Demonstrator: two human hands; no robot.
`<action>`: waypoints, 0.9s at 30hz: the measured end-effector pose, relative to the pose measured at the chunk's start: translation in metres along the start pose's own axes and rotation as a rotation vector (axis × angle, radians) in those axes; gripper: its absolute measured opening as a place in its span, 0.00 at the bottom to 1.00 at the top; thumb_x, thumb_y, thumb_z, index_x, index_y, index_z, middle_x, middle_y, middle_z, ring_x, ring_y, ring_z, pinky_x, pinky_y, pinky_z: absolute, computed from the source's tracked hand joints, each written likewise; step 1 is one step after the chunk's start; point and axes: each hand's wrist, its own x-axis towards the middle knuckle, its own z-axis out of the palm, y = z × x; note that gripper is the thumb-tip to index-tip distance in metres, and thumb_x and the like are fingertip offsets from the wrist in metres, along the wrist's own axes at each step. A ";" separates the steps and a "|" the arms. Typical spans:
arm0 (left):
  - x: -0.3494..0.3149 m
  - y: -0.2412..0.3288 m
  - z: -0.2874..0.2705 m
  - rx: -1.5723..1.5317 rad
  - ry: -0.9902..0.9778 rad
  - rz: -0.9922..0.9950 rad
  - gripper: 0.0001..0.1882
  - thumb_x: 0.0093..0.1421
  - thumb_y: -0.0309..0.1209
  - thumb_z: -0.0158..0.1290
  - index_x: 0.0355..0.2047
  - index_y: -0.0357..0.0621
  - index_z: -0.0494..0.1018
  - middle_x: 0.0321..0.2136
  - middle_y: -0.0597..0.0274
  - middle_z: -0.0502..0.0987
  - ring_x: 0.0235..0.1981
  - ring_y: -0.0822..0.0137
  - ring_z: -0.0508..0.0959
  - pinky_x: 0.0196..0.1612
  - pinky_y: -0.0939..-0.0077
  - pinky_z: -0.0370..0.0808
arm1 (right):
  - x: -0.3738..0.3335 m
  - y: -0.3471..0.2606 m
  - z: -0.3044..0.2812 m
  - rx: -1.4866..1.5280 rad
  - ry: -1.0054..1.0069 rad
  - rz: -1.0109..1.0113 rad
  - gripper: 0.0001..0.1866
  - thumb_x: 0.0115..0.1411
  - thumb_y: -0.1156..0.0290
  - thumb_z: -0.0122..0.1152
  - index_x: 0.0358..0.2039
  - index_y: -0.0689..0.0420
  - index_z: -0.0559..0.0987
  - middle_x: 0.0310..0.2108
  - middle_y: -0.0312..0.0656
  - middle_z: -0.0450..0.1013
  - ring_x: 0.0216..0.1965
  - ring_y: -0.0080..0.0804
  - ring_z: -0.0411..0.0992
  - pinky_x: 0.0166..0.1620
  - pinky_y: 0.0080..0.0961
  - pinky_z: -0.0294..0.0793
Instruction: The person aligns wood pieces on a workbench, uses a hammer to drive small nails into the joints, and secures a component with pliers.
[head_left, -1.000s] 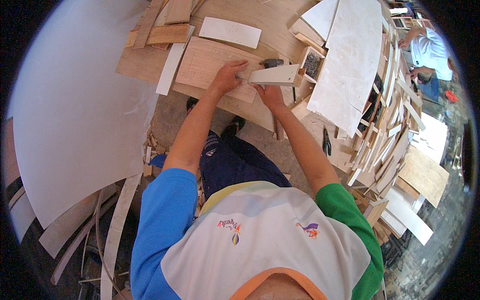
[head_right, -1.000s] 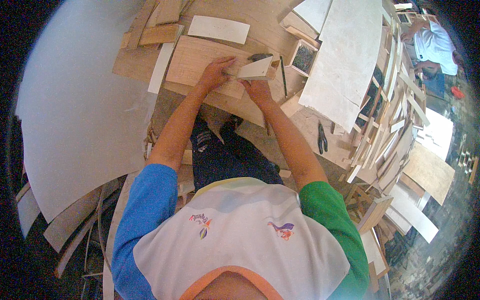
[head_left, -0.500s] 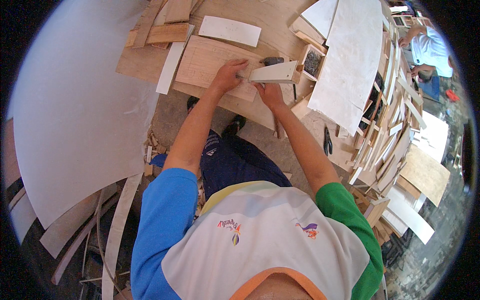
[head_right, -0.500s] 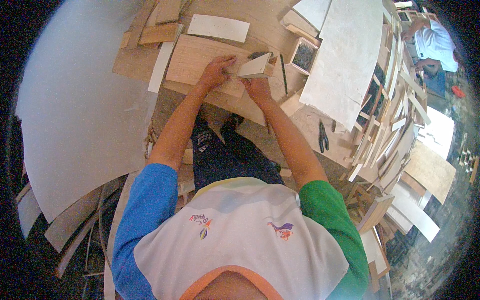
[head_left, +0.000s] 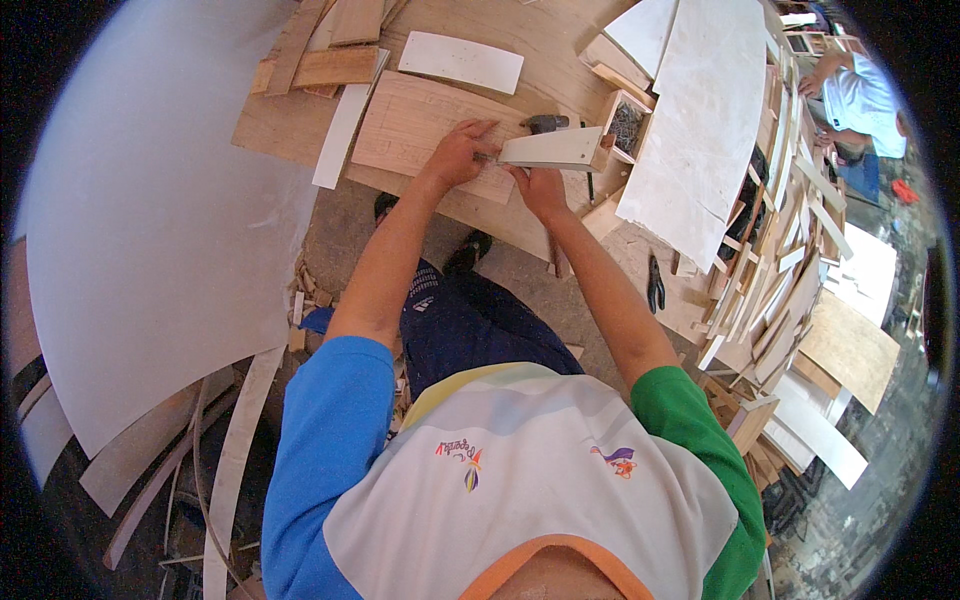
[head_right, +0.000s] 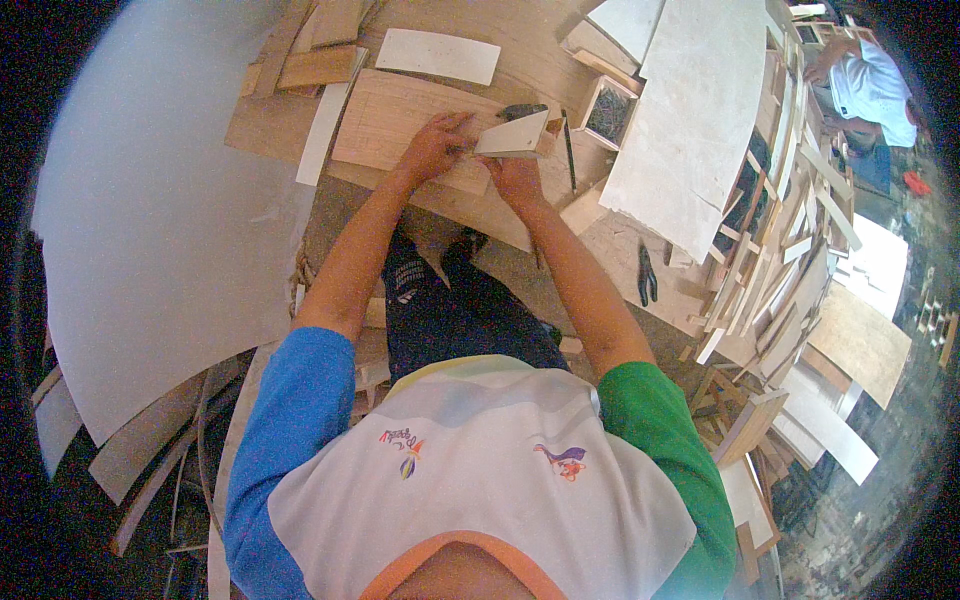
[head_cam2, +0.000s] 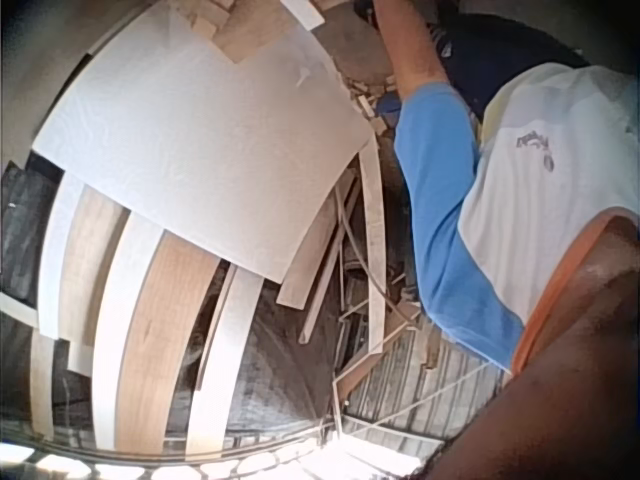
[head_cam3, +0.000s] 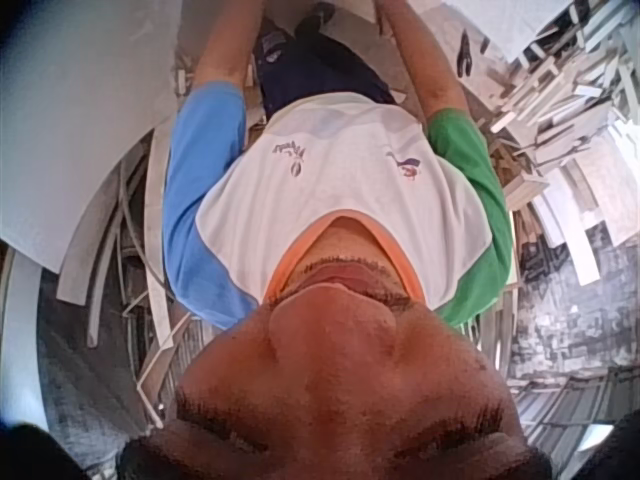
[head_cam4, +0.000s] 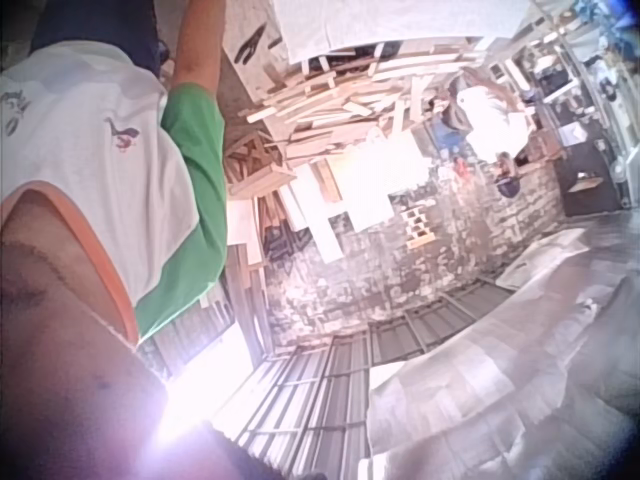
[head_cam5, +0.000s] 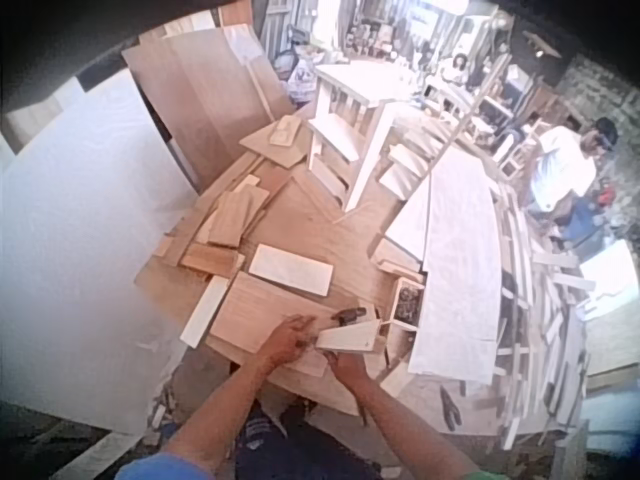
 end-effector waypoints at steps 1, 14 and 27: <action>0.000 0.000 0.000 -0.005 0.004 -0.003 0.19 0.42 0.25 0.61 0.38 0.56 0.81 0.58 0.59 0.66 0.59 0.53 0.64 0.61 0.65 0.62 | 0.000 0.000 0.000 -0.009 0.003 -0.002 0.21 0.58 0.55 0.58 0.44 0.59 0.76 0.46 0.52 0.72 0.50 0.55 0.67 0.52 0.46 0.64; 0.002 -0.003 -0.001 -0.014 0.046 0.016 0.18 0.43 0.25 0.60 0.38 0.52 0.81 0.57 0.58 0.67 0.58 0.53 0.65 0.60 0.64 0.63 | 0.004 -0.012 -0.007 -0.071 -0.016 0.007 0.22 0.59 0.53 0.56 0.41 0.60 0.78 0.39 0.55 0.75 0.44 0.55 0.71 0.46 0.44 0.69; -0.114 -0.002 -0.038 -0.270 0.478 -0.475 0.19 0.49 0.25 0.58 0.44 0.46 0.76 0.52 0.56 0.72 0.54 0.54 0.69 0.57 0.63 0.65 | 0.002 -0.017 -0.013 -0.067 -0.067 0.012 0.22 0.58 0.55 0.58 0.43 0.61 0.76 0.44 0.55 0.73 0.47 0.56 0.69 0.48 0.42 0.68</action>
